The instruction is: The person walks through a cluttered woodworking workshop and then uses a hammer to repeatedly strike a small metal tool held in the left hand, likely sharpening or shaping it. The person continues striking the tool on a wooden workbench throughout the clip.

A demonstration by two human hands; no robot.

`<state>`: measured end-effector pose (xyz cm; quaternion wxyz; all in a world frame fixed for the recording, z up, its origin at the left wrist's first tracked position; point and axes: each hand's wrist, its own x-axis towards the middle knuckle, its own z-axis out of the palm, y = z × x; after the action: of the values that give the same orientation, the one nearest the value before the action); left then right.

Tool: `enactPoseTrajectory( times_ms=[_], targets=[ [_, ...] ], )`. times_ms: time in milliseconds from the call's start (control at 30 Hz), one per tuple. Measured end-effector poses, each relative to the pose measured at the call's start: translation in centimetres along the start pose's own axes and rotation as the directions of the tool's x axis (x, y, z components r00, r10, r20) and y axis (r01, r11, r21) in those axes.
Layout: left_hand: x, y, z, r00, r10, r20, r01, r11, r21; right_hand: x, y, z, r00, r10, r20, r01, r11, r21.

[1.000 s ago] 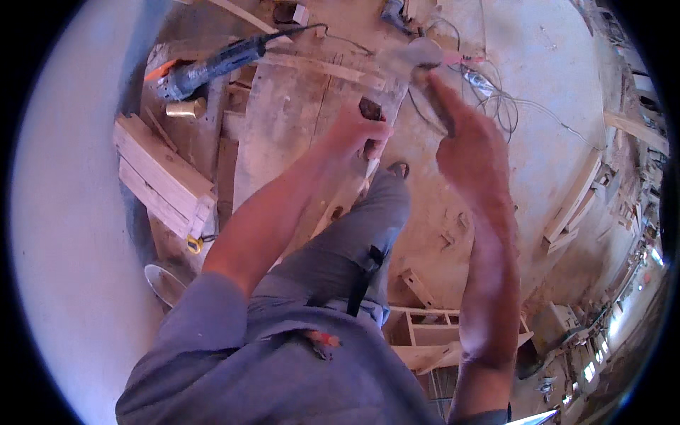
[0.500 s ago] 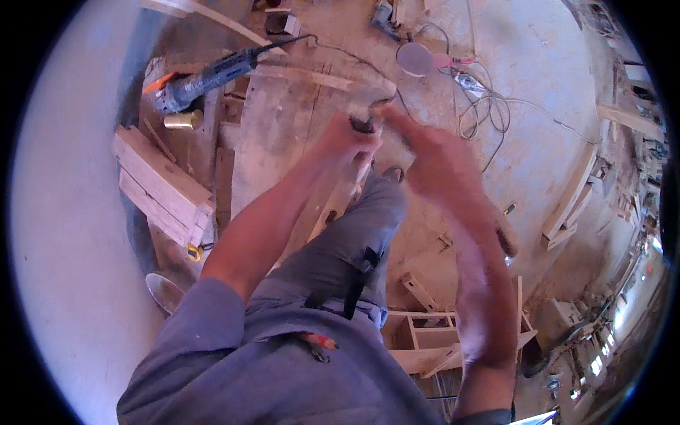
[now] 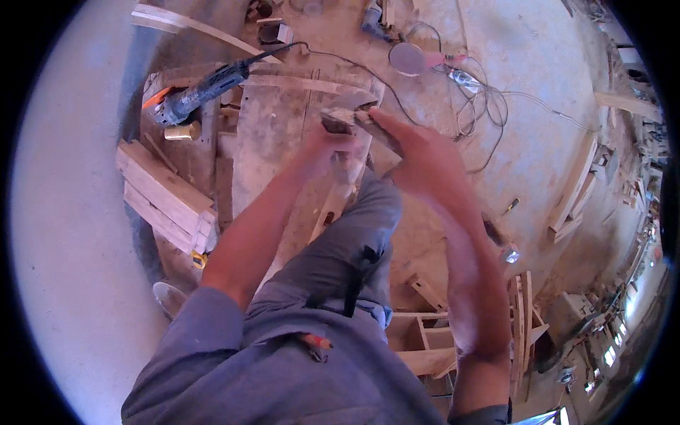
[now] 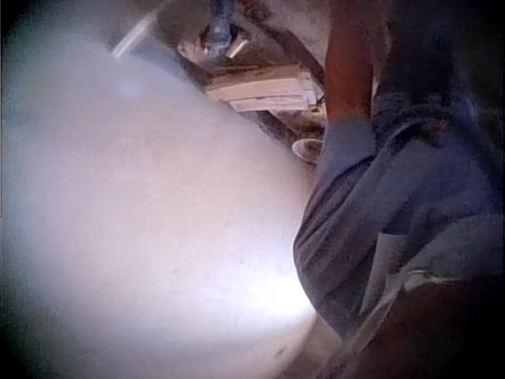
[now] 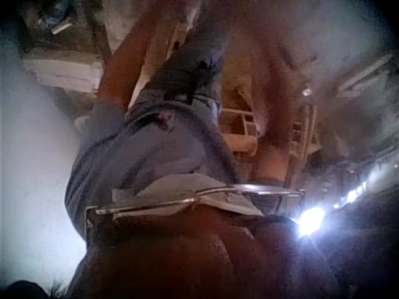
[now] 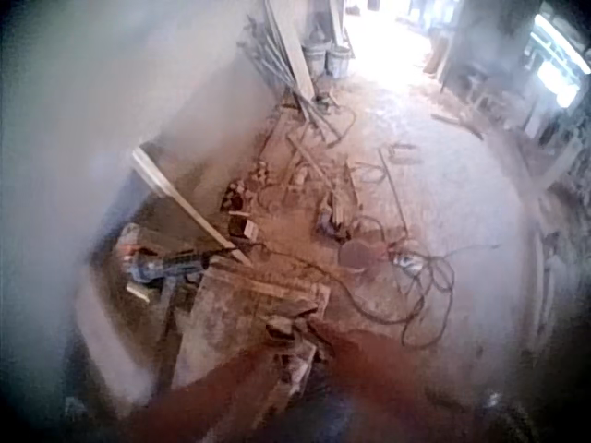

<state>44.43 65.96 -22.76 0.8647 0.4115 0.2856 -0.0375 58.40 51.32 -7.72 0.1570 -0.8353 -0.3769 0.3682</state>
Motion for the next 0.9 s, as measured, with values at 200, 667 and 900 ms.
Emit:
enactPoseTrajectory(
  times_ms=[200,667,900],
  targets=[
    [-5.1,4.1,-6.2,0.976,-0.012,0.216,0.072,0.959,-0.274,-5.8,7.6,5.9,0.972,0.169,-0.165,-0.126,0.962,0.241],
    [-1.3,0.5,1.9,0.940,0.317,-0.127,-0.278,0.926,0.256,-19.0,11.9,16.6,0.779,0.625,0.047,-0.421,0.467,0.777],
    [-4.1,0.3,0.7,0.973,0.162,0.164,-0.177,0.981,0.077,-19.9,10.7,18.0,0.786,0.618,0.010,-0.407,0.506,0.761]
  ],
)
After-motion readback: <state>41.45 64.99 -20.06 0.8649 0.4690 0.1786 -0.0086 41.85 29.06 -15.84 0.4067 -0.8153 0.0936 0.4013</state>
